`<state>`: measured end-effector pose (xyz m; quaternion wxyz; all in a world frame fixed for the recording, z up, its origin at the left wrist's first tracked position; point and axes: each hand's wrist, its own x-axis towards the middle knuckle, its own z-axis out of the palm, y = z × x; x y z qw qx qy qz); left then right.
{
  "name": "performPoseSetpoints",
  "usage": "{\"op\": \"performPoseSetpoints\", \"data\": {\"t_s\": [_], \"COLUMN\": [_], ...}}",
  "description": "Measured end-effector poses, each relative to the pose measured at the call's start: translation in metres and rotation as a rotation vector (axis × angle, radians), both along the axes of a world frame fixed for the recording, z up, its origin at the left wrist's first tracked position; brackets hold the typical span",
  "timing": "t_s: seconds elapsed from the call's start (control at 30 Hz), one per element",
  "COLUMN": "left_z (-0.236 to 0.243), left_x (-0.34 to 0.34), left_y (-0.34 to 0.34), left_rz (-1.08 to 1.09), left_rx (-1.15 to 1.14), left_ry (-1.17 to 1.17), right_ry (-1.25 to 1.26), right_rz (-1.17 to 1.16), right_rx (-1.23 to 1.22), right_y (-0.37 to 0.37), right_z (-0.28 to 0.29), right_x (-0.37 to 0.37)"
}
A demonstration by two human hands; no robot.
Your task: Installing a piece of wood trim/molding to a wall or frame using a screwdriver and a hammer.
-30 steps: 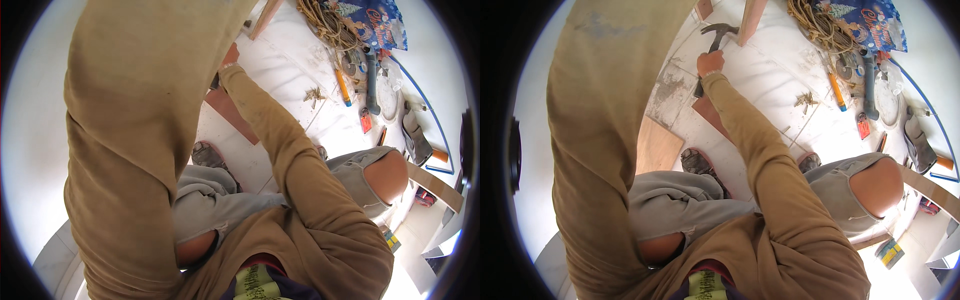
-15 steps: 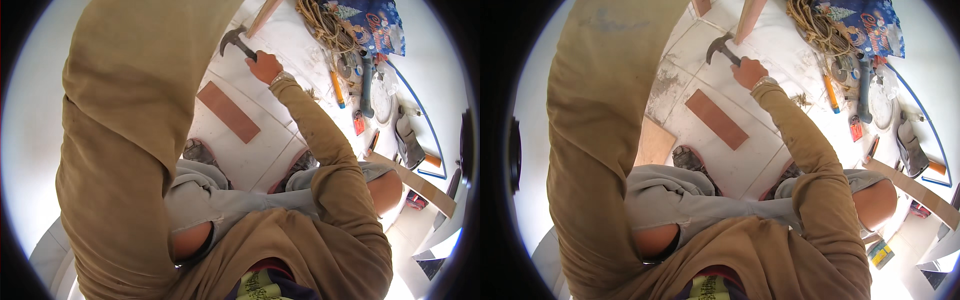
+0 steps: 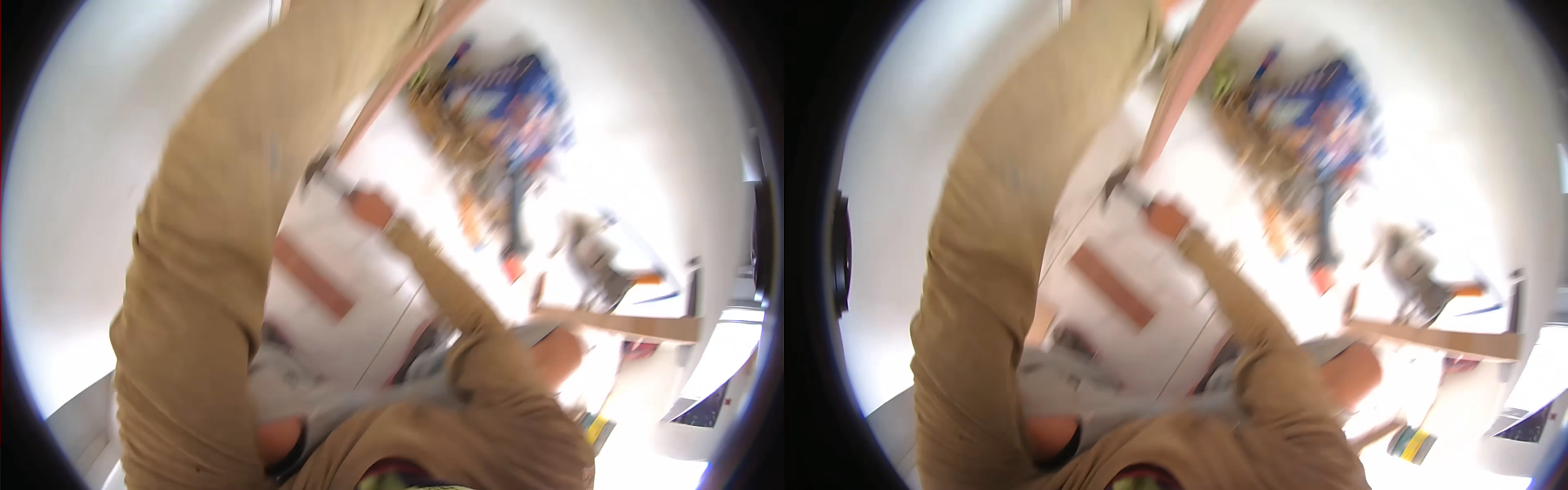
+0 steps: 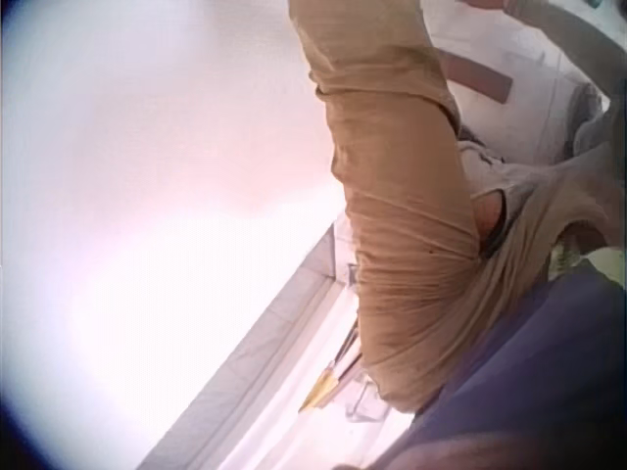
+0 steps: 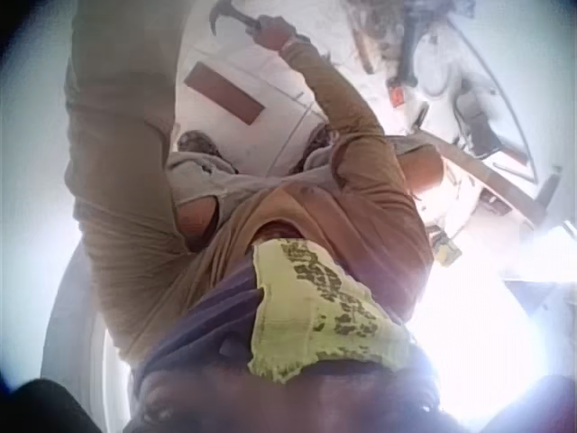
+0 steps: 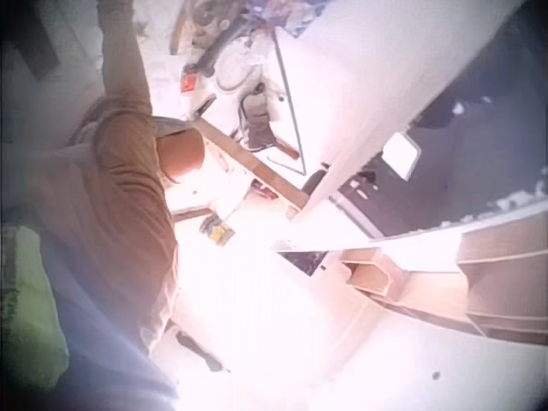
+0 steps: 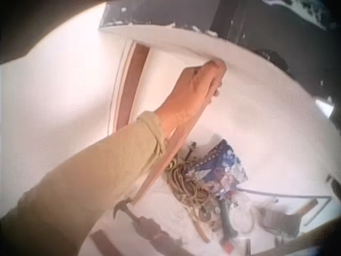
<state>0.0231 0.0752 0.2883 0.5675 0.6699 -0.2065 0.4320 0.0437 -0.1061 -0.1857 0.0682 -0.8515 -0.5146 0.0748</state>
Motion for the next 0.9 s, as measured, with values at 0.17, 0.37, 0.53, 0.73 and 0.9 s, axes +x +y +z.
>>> {"op": "performPoseSetpoints", "data": {"t_s": [0.17,0.37,0.53,0.73,0.9], "left_z": [-0.044,-0.021,-0.02,-0.019,-0.043], "left_x": [0.011,0.01,0.013,-0.016,-0.019], "left_y": [0.034,0.035,0.031,0.005,0.034], "left_rz": [0.051,-0.213,-0.238,0.18,-0.187], "left_rx": [-0.138,-0.232,-0.226,-0.244,-0.025], "left_ry": [-0.001,-0.011,-0.041,0.092,0.052], "right_ry": [0.621,1.109,1.27,1.314,1.308], "right_rz": [0.039,-0.242,-0.319,-0.115,-0.03], "right_rx": [0.421,0.831,1.26,1.46,1.473], "right_y": [0.033,0.029,0.034,0.024,0.032], "right_z": [0.069,0.151,0.223,0.356,0.386], "right_x": [-0.09,-0.088,-0.07,-0.062,-0.058]}}
